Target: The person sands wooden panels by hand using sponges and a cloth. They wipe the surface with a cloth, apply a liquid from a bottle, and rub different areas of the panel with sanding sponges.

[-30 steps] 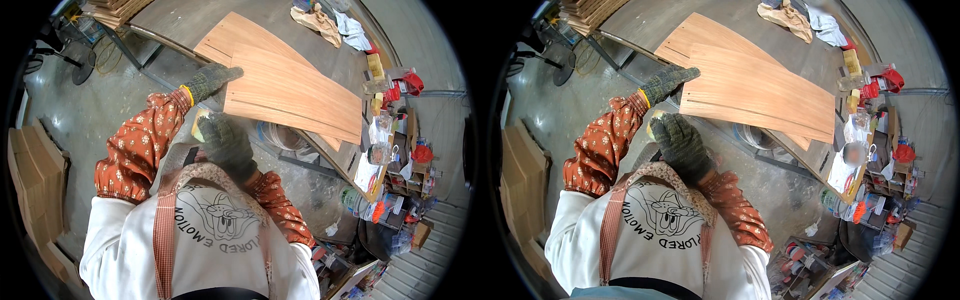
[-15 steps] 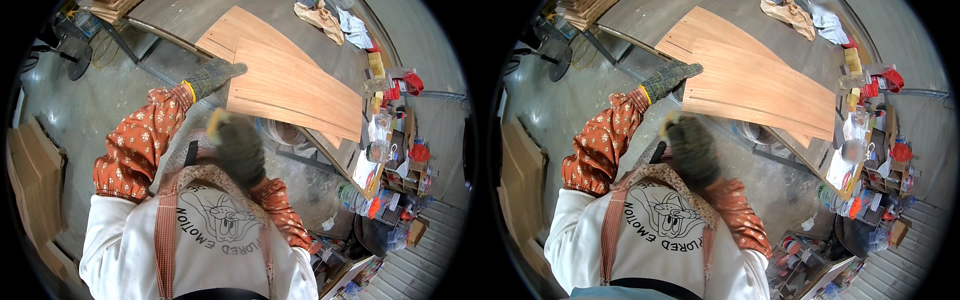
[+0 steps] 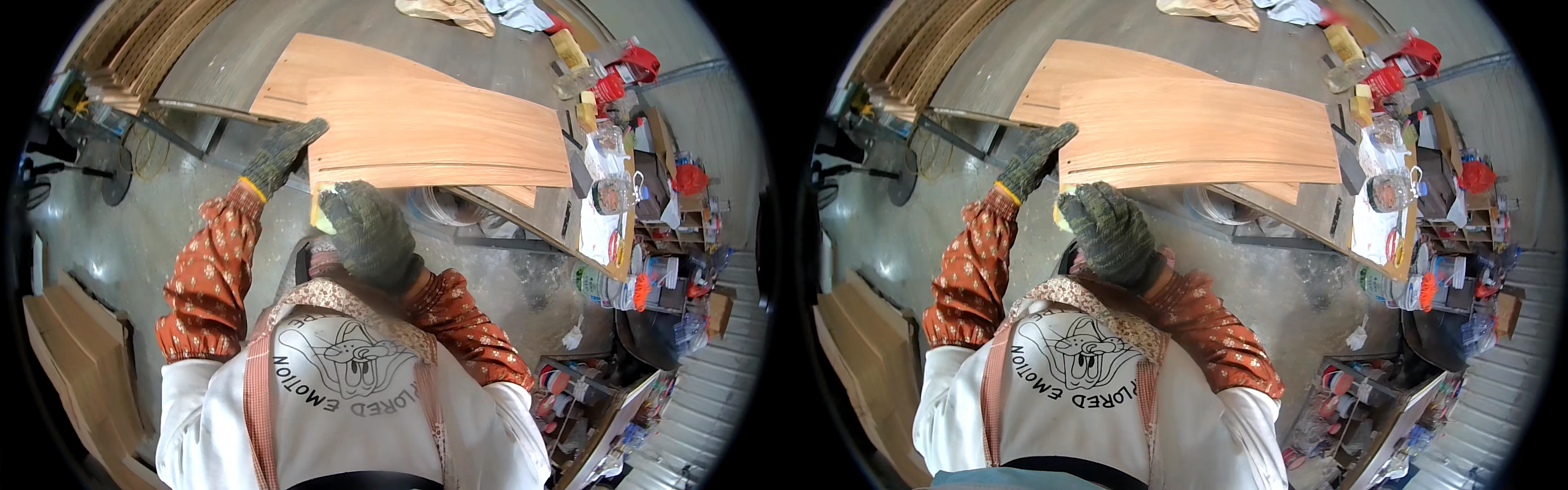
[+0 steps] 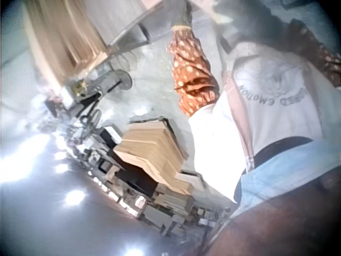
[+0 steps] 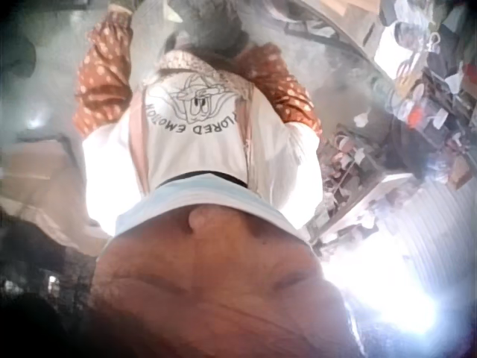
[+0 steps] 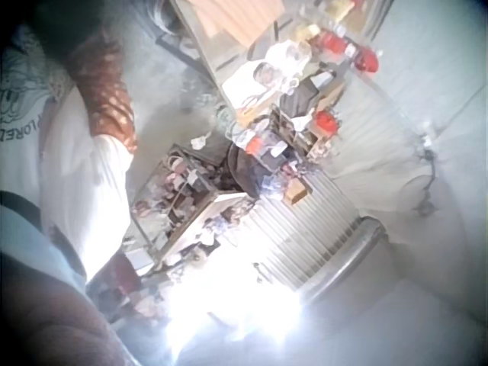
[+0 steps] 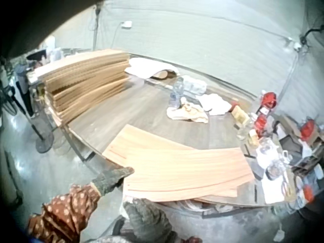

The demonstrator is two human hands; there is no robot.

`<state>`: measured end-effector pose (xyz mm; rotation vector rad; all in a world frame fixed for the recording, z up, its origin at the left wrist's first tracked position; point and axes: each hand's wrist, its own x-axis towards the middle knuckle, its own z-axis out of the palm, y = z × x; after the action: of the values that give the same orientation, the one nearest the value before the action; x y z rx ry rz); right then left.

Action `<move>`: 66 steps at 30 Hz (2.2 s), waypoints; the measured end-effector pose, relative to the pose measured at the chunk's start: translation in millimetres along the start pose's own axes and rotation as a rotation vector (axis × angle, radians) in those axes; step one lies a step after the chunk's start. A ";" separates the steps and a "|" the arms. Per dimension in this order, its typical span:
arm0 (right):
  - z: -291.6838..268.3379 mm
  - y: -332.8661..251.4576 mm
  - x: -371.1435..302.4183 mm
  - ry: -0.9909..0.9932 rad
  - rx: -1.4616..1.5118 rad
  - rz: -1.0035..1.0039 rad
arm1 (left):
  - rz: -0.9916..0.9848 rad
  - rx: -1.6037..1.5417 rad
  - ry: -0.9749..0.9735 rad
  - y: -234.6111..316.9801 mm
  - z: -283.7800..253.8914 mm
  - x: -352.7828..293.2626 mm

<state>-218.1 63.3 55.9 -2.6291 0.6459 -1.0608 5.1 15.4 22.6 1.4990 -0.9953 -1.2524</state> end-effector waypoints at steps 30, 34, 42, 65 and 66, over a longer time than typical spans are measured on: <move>-148.5 147.3 -130.6 0.455 -0.681 0.695 | 0.832 1.550 -0.073 17.4 34.5 -24.8; -98.9 107.3 -92.1 0.539 -0.329 0.447 | 0.826 1.575 -0.105 22.0 21.0 -22.0; -90.8 93.0 -91.3 0.374 -0.435 0.471 | 0.866 1.610 -0.153 21.9 -20.2 -6.5; -132.5 111.7 -166.7 0.790 -0.423 0.851 | 0.455 1.751 -0.184 51.0 -22.5 14.1; -125.3 110.1 -164.3 0.769 -0.440 0.844 | 0.441 1.786 -0.208 51.9 -19.0 18.4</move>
<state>-445.7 39.7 5.8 -1.7282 2.0869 -1.6896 25.5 -12.7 69.4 2.0483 -2.7222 0.1312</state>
